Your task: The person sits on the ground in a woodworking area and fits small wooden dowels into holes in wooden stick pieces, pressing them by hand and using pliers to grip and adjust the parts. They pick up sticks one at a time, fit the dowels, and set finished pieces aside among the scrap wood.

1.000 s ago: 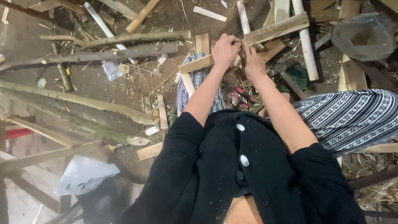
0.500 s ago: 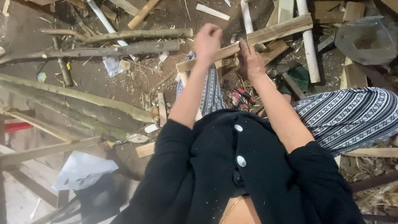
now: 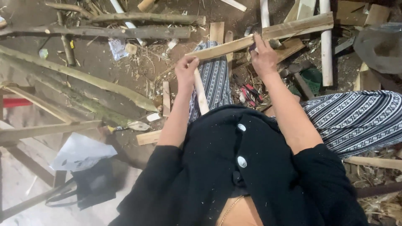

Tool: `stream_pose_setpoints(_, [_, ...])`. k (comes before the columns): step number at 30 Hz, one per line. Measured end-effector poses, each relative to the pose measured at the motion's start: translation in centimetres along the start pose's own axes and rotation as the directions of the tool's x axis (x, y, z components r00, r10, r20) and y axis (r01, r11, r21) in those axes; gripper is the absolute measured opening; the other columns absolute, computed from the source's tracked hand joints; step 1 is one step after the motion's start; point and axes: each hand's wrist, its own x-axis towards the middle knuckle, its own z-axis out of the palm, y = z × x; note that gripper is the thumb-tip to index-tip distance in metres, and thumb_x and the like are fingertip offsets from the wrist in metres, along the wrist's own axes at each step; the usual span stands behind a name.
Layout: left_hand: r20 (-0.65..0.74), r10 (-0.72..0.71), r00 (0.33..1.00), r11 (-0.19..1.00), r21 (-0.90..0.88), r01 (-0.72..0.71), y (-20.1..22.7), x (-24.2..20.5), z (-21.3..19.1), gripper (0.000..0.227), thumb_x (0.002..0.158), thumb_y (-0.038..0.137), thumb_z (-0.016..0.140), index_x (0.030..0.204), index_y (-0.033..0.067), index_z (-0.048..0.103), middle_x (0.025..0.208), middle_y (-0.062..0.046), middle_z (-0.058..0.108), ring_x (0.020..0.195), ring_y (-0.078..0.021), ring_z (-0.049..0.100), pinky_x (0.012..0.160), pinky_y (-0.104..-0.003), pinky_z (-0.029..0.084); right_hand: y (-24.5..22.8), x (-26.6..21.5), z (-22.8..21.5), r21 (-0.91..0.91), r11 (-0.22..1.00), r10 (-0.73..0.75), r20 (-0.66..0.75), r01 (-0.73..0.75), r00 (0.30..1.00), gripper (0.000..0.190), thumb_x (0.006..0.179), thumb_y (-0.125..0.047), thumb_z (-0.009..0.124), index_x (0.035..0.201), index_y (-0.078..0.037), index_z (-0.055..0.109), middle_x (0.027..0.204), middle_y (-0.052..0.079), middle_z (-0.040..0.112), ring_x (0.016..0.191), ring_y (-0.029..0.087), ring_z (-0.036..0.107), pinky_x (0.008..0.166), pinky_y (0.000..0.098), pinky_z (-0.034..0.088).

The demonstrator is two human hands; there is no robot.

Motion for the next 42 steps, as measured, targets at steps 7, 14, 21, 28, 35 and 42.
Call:
stream_pose_setpoints(7, [-0.045,0.242,0.969,0.956,0.180,-0.231,0.3,-0.6,1.5,0.013,0.087,0.010,0.073,0.097,0.0018,0.074,0.097,-0.008,0.070,0.088,-0.0181,0.063,0.081,-0.029,0.053,1.2,0.9,1.4,0.393,0.704,0.463,0.378,-0.592,0.802,0.064,0.086,-0.003,0.073,0.143,-0.010,0.043,0.131,0.014,0.059,0.117,0.030,0.057,0.101,0.0471,0.037])
stream_pose_setpoints(14, [-0.025,0.205,0.978,0.977,0.069,-0.203,3.1,-0.5,2.6,0.015,0.089,0.008,0.071,0.101,-0.0016,0.075,0.090,-0.007,0.069,0.078,-0.0136,0.061,0.071,-0.026,0.051,1.0,2.3,1.9,0.759,0.420,0.477,0.282,-0.498,0.832,0.041,0.082,0.005,0.060,0.122,-0.004,0.062,0.108,0.007,0.067,0.095,0.017,0.065,0.084,0.0264,0.055])
stream_pose_setpoints(21, [-0.066,0.375,0.925,0.920,-0.097,-0.380,4.9,0.6,1.7,0.010,0.088,0.000,0.073,0.097,0.0033,0.074,0.094,-0.003,0.071,0.077,-0.0109,0.060,0.072,-0.023,0.051,-1.5,5.2,-3.2,0.907,0.284,0.326,0.212,-0.309,0.921,0.051,0.084,0.003,0.060,0.134,0.000,0.056,0.109,0.008,0.065,0.096,0.016,0.062,0.087,0.0269,0.052])
stream_pose_setpoints(28, [-0.102,0.428,0.898,0.818,-0.379,-0.433,8.4,-2.4,-0.6,0.010,0.087,0.007,0.077,0.094,0.0144,0.076,0.120,-0.007,0.072,0.114,-0.0201,0.060,0.102,-0.041,0.050,-7.6,5.1,-9.6,0.948,0.138,0.272,0.242,-0.287,0.931,0.069,0.090,0.000,0.056,0.155,-0.003,0.034,0.136,0.016,0.038,0.104,0.021,0.054,0.079,0.0296,0.059])
stream_pose_setpoints(35, [-0.208,0.461,0.863,0.755,-0.419,-0.505,9.8,-6.2,-3.2,0.009,0.092,0.004,0.077,0.100,0.0048,0.073,0.138,-0.016,0.060,0.142,-0.0288,0.046,0.102,-0.036,0.058,-9.2,4.5,-9.6,0.973,0.180,0.097,0.126,-0.142,0.987,0.067,0.093,0.005,0.058,0.156,-0.013,0.042,0.137,0.012,0.036,0.114,0.022,0.046,0.084,0.0296,0.056])
stream_pose_setpoints(42, [-0.291,0.518,0.805,0.790,-0.200,-0.580,11.1,-9.7,-5.7,0.013,0.091,0.001,0.076,0.102,0.0088,0.075,0.146,-0.018,0.054,0.137,-0.0274,0.051,0.118,-0.041,0.041,-12.3,4.3,-11.9,0.967,0.159,-0.012,0.203,-0.198,0.979,0.059,0.102,-0.006,0.056,0.158,-0.002,0.036,0.127,0.010,0.038,0.097,0.019,0.053,0.078,0.0309,0.056])
